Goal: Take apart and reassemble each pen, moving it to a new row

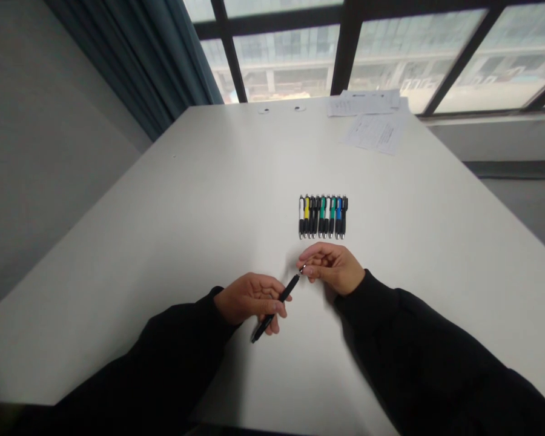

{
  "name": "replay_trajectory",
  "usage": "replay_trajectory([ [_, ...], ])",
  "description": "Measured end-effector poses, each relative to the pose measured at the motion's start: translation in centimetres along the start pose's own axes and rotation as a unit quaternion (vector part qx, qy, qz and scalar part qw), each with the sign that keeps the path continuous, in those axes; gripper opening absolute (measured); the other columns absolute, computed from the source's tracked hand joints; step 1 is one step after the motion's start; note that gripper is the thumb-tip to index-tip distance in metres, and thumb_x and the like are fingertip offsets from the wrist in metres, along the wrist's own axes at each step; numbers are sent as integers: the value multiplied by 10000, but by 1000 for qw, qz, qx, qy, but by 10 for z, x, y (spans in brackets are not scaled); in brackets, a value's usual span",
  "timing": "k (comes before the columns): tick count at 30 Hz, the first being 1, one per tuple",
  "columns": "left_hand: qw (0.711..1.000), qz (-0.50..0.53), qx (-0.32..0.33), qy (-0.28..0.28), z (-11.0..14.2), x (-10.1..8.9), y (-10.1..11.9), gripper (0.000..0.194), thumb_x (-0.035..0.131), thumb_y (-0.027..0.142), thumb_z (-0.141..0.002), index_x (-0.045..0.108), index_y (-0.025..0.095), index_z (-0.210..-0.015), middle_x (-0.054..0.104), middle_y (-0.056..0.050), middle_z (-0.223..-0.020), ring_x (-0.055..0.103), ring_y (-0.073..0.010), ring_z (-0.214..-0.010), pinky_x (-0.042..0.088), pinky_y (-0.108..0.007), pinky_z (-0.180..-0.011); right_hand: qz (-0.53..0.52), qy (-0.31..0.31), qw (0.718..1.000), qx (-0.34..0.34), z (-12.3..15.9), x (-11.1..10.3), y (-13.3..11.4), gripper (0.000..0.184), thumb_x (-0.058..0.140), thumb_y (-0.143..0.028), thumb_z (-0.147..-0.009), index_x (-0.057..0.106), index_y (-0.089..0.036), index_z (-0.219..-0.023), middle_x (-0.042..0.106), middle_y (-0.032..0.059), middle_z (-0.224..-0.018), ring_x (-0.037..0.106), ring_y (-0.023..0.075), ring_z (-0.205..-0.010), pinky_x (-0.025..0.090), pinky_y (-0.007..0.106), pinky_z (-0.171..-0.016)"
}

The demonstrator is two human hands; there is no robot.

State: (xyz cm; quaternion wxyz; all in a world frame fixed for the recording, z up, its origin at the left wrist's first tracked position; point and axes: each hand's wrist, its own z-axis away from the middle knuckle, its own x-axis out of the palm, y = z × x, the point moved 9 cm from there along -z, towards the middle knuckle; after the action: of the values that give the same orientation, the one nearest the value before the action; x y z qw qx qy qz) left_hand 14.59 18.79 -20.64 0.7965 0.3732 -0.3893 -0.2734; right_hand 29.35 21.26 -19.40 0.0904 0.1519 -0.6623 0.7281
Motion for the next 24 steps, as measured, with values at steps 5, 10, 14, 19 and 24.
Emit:
replay_trajectory([
  [5,1000,1,-1,2,1,1,1,398,823,343,-697,659,85,-952,701,-80,-755,704,-192,-538,524,-207,-428,-20,14,1000,-3,0,0,-4,274,895,-240,-598,721,-176,-800,755,52,-746,628,115,-509,525,232,-454],
  [10,1000,2,1,3,1,1,2,424,831,362,-681,655,86,-952,698,-72,-750,702,-194,-529,549,-229,-434,-37,13,999,-14,-1,-1,-6,257,889,-201,-601,727,-172,-798,761,50,-749,635,107,-519,528,217,-474],
  [14,1000,1,-6,4,1,2,2,417,833,361,-676,660,87,-938,698,-68,-741,698,-187,-518,546,-223,-428,-8,-43,999,-4,1,8,-1,216,868,-178,-633,733,-166,-801,766,64,-771,644,104,-550,534,216,-522],
  [19,1000,-9,-10,2,1,2,-1,398,834,353,-672,668,94,-925,699,-60,-734,700,-192,-521,566,-246,-442,89,-67,994,-13,5,14,-5,198,844,-254,-679,725,-156,-805,703,27,-668,573,94,-525,469,221,-512],
  [24,1000,-7,-23,-6,1,3,-6,401,840,360,-660,670,99,-913,691,-51,-710,693,-192,-513,566,-261,-441,255,-74,963,-48,7,23,-15,315,780,-387,-751,619,-144,-632,536,-27,-549,443,87,-500,362,234,-493],
])
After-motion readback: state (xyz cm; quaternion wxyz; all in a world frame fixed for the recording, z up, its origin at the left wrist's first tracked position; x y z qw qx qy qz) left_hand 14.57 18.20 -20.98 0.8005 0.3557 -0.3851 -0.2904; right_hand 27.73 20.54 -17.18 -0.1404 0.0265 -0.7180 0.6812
